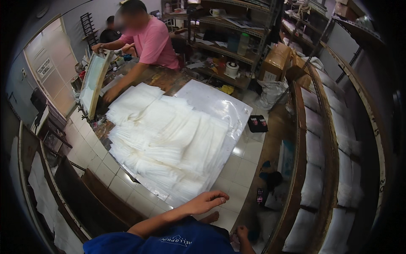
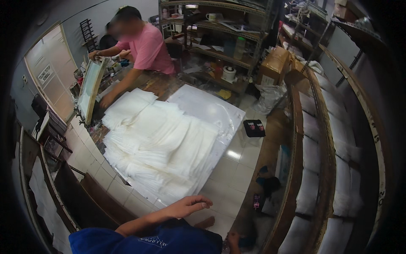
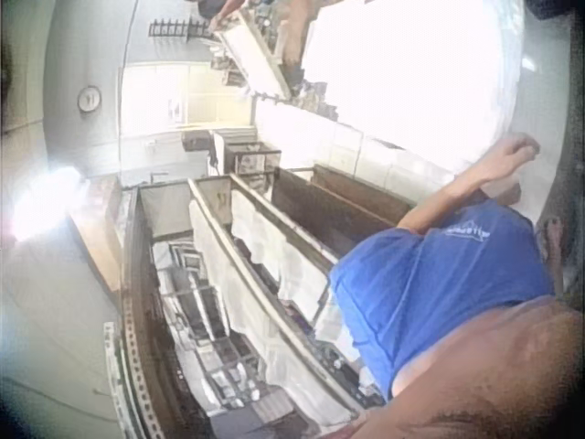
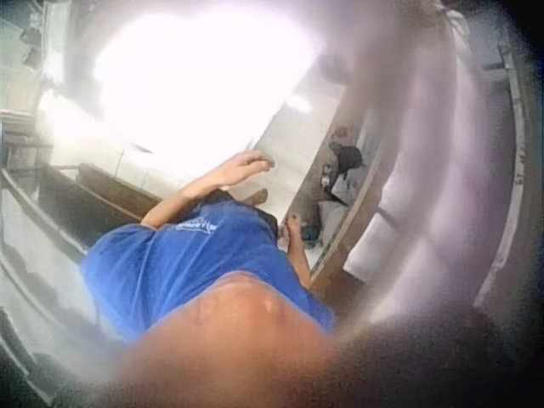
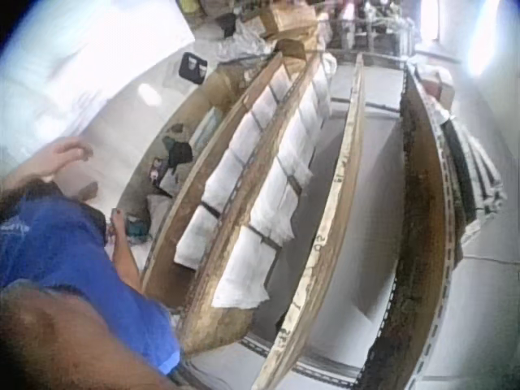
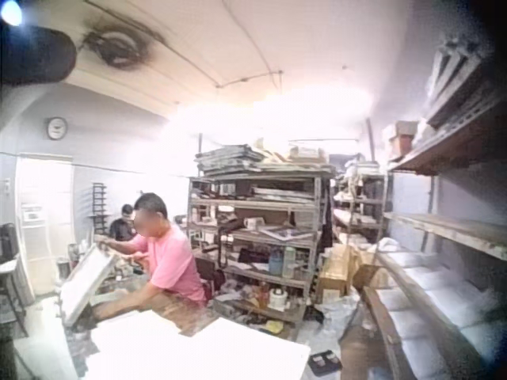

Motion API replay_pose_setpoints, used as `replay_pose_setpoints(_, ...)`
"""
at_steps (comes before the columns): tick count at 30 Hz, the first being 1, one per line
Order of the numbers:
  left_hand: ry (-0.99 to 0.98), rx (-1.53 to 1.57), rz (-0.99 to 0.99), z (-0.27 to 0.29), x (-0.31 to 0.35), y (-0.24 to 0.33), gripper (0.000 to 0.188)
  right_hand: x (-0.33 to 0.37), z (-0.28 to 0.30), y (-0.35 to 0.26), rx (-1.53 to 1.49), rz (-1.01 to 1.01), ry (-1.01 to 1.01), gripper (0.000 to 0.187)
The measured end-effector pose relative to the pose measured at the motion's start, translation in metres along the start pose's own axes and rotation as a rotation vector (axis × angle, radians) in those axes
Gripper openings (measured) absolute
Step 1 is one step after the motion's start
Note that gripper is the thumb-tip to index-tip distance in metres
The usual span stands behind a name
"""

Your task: The person repeatedly picks up white fabric sheets from a table and places them onto a metal shelving unit. Another person in a pink shirt is seen working at a table in the background.

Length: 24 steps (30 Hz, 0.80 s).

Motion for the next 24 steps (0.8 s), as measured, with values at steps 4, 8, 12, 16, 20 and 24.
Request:
replay_pose_setpoints(4,0.009,-0.018,-0.052,0.033,0.046,0.014,0.032,0.007,-0.052,-0.033,-0.058,0.068,-0.061,0.02)
replay_pose_setpoints(8,0.02,-0.039,-0.061,0.075,0.082,0.035,0.029,0.004,-0.113,-0.044,0.086,0.189,-0.077,0.026)
replay_pose_setpoints(12,0.065,-0.071,-0.104,0.124,0.11,0.043,0.028,0.031,-0.164,-0.046,0.265,0.121,-0.032,0.032)
replay_pose_setpoints(16,0.158,-0.214,-0.147,0.166,0.132,0.06,0.029,0.044,-0.18,-0.035,0.43,0.072,-0.038,0.033)
replay_pose_setpoints(20,0.293,-0.451,-0.163,0.21,0.146,0.084,0.027,0.044,-0.189,-0.027,0.506,0.098,-0.037,0.033)
replay_pose_setpoints(24,0.464,-0.692,-0.261,0.258,0.137,0.115,0.023,0.02,-0.204,-0.021,0.252,0.182,-0.011,0.033)
Point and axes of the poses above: each hand's wrist, its own x-axis away from the middle knuckle, its own z-axis out of the back of the hand, y = z × x, the point moved 3 cm from there along -x, towards the middle knuckle, and after that the axes turned 11 degrees about -y, right-handed, at the moved point
